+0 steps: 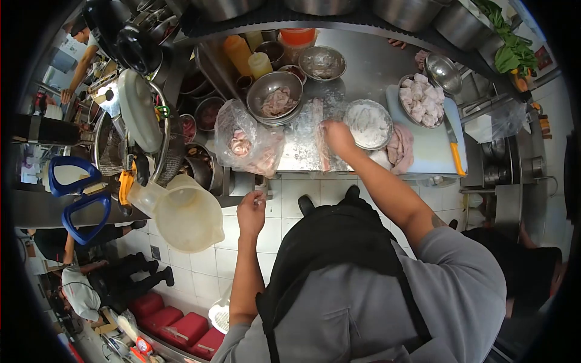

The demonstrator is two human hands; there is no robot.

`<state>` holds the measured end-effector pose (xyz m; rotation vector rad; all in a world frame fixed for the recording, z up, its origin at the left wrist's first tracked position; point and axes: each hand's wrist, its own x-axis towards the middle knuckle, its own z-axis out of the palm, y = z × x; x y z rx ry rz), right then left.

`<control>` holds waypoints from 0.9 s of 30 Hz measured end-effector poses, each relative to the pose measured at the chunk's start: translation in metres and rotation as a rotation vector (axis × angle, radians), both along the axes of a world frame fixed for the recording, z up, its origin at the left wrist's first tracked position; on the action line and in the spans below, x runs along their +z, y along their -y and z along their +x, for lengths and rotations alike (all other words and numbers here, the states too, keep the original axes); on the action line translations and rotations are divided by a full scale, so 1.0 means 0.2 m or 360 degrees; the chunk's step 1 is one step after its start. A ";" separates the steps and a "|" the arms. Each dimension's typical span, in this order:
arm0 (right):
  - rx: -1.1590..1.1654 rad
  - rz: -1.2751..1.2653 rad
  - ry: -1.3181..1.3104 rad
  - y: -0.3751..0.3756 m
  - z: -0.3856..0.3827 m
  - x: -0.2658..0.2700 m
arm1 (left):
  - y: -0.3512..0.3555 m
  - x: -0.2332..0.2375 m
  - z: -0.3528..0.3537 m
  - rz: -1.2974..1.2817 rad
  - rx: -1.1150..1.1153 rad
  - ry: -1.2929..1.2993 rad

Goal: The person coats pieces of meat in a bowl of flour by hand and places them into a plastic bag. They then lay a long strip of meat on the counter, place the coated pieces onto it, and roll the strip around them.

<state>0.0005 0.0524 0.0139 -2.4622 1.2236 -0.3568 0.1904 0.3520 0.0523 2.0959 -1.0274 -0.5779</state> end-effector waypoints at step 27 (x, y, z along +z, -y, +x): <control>-0.0211 0.0199 -0.0751 0.36 -0.49 -0.12 | 0.02 -0.03 -0.01 0.0022 -0.0031 0.0002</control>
